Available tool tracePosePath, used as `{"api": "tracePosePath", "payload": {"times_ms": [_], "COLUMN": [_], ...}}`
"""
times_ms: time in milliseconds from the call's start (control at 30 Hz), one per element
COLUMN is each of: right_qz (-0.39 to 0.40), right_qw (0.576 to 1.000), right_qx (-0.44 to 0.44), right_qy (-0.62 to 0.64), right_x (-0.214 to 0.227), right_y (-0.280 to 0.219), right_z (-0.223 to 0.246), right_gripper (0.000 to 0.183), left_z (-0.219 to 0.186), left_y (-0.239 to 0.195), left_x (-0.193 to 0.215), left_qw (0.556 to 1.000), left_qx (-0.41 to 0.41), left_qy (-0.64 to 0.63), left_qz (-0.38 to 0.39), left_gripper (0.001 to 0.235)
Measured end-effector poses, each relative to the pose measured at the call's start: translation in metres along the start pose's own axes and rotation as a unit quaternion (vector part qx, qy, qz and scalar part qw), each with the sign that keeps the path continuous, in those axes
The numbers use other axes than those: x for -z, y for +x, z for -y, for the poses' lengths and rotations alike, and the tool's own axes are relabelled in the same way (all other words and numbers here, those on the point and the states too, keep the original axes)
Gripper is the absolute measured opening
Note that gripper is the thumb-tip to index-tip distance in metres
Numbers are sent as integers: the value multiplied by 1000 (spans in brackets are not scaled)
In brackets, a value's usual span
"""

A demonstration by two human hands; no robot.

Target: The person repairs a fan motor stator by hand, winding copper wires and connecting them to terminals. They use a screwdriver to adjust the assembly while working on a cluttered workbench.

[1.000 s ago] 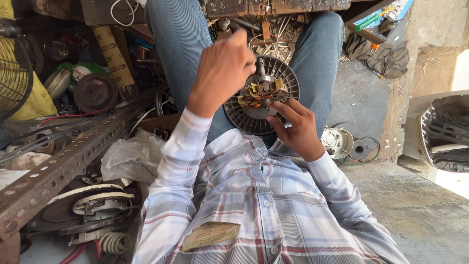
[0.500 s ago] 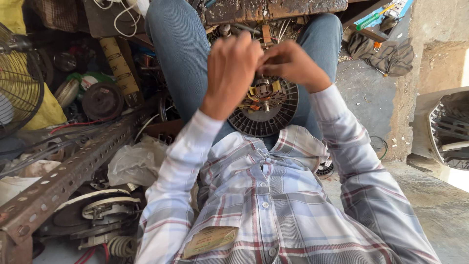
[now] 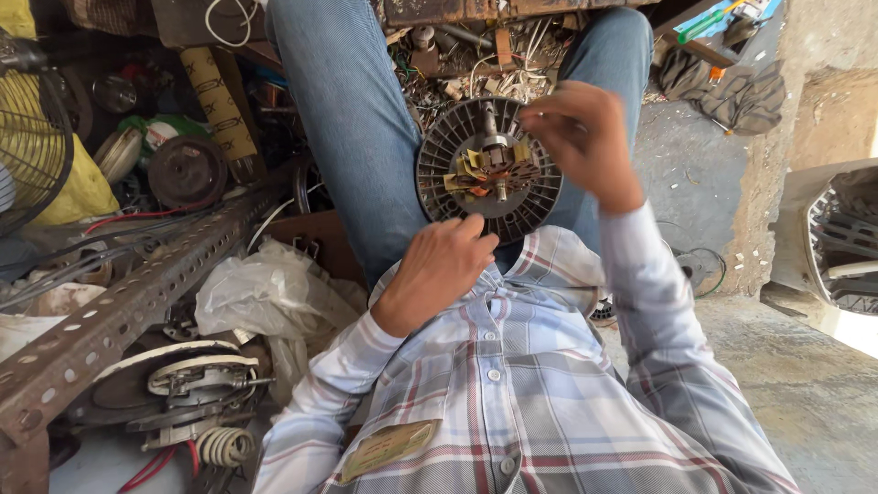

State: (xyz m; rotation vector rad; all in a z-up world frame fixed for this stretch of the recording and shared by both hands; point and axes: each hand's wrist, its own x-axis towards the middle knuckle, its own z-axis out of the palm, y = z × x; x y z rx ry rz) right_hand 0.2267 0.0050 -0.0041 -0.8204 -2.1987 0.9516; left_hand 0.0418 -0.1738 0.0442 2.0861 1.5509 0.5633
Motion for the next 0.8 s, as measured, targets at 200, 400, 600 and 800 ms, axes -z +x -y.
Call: {"api": "tracePosePath", "payload": {"times_ms": [200,400,600,800], "right_qz": [8,14,29,46], "right_qw": [991,998,996,999], "right_qx": [119,30,33,5], "right_qy": [-67,-62,-73,8], "right_x": [-15,-22,-24,-18], "right_y": [-49,-61,-55,-52], "right_z": [40,62,68,60], "right_gripper": [25,35,40,30], "left_z": [13,46,68,54], "left_y": [-11,43,96,76], "left_x": [30,59,59,73], "left_qw": [999,992,994,995], "left_qx": [-18,-12,-7,-9], "left_qy": [-20,36,30,45], "left_qz": [-39,-122,-103,-92], "left_gripper": [11,21,23,18]}}
